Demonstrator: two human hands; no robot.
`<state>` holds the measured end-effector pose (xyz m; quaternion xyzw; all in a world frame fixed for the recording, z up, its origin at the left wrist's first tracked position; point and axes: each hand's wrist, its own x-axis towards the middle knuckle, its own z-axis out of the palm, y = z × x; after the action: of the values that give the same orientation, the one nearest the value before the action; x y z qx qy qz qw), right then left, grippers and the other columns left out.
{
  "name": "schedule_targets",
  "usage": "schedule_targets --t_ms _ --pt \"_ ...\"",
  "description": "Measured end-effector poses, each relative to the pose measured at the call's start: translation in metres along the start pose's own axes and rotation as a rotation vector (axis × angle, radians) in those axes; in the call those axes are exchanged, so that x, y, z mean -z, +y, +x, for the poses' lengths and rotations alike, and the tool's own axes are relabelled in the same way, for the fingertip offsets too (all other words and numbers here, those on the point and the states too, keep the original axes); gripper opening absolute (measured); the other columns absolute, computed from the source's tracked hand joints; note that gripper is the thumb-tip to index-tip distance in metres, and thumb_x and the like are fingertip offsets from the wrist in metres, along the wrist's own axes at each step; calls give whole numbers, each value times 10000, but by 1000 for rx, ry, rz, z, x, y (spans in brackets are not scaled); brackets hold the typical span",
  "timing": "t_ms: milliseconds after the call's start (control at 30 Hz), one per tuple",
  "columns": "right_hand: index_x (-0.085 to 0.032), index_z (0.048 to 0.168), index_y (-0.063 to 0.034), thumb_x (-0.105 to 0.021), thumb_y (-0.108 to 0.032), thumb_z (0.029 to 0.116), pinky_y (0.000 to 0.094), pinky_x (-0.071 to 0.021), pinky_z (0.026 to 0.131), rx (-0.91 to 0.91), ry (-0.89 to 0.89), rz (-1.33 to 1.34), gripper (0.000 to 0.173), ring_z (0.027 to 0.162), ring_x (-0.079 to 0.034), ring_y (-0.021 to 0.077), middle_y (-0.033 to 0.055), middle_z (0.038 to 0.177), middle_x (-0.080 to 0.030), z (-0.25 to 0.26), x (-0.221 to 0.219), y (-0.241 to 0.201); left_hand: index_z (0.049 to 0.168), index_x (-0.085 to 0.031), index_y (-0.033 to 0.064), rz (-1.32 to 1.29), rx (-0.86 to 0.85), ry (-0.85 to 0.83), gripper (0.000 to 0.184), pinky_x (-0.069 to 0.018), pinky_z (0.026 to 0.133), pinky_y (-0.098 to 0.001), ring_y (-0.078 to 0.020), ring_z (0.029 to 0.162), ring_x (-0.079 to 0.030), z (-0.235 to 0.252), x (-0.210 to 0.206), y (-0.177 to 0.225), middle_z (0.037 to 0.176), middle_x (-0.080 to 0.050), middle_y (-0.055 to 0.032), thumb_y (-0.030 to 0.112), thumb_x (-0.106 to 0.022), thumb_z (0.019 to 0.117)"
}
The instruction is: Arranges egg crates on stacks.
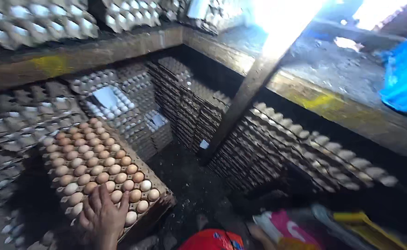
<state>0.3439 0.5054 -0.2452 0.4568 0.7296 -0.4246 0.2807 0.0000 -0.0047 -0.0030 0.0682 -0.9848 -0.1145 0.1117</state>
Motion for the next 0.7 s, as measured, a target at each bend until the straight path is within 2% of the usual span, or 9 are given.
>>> schedule_targets --t_ms 67,100,200,367,433,500,533,600,700 --pt "-680 1239 -37 -524 -404 1061 529 -571 841 28 27 145 437 935 -695 304 185 1075 -711 -3 -3 -37 1615 -316 202 -42 -14 -25 957 -142 1180 -713 -433 1533 -225 1 3 1 1664 -300 -137 804 -430 879" --pt "-685 1245 -50 -572 -375 1048 517 -572 854 26 47 213 396 950 -700 296 176 1092 -715 -13 2 -62 1616 -313 207 -58 -14 -34 948 -141 1181 -711 -433 1532 -223 1 5 1 1667 -291 -137 804 -423 889" --pt "-679 1293 -68 -656 -355 1008 527 -540 1000 47 90 198 405 1119 -687 308 182 1240 -694 -39 9 -100 1616 -313 203 -90 -4 -49 886 -137 1186 -705 -421 1542 -207 1 11 1 1678 -264 -139 766 -395 937" --pt "-694 1281 -60 -642 -370 1017 566 -509 1037 3 158 213 410 1178 -661 331 199 1269 -683 -72 -1 -54 1604 -346 154 -119 -32 -41 888 -118 1201 -700 -432 1537 -221 -2 14 4 1667 -282 -167 731 -455 939" --pt "-670 1264 6 -548 -386 1066 521 -560 925 -96 179 379 456 1028 -698 300 200 1160 -709 -85 -17 -33 1602 -350 156 -67 -44 -30 895 -126 1205 -684 -422 1538 -225 -1 14 0 1667 -287 -160 724 -473 921" --pt "-617 1232 27 -379 -498 1100 427 -566 683 -231 212 609 592 764 -672 241 171 974 -706 -107 -30 -27 1600 -353 165 -27 -45 -28 900 -122 1214 -668 -405 1543 -228 -1 12 -2 1669 -290 -147 737 -458 913" --pt "-592 1254 13 -310 -560 1094 421 -555 653 -279 206 719 658 746 -668 248 177 983 -704 -116 -33 -25 1602 -350 167 -19 -40 -32 901 -114 1218 -663 -399 1545 -226 -1 11 -2 1672 -285 -141 738 -454 913" --pt "-593 1269 -12 -252 -630 1072 422 -561 682 -325 201 836 733 792 -689 255 172 1020 -716 -123 -33 -25 1606 -348 179 2 -28 -37 898 -109 1225 -647 -382 1552 -217 -1 10 -1 1677 -280 -124 742 -442 912" --pt "-621 1221 -15 -309 -572 1090 408 -570 681 -323 214 788 652 773 -685 229 136 960 -708 -103 -21 -28 1609 -342 195 34 -23 -45 882 -112 1230 -639 -358 1555 -222 -1 11 0 1677 -288 -107 734 -436 918"
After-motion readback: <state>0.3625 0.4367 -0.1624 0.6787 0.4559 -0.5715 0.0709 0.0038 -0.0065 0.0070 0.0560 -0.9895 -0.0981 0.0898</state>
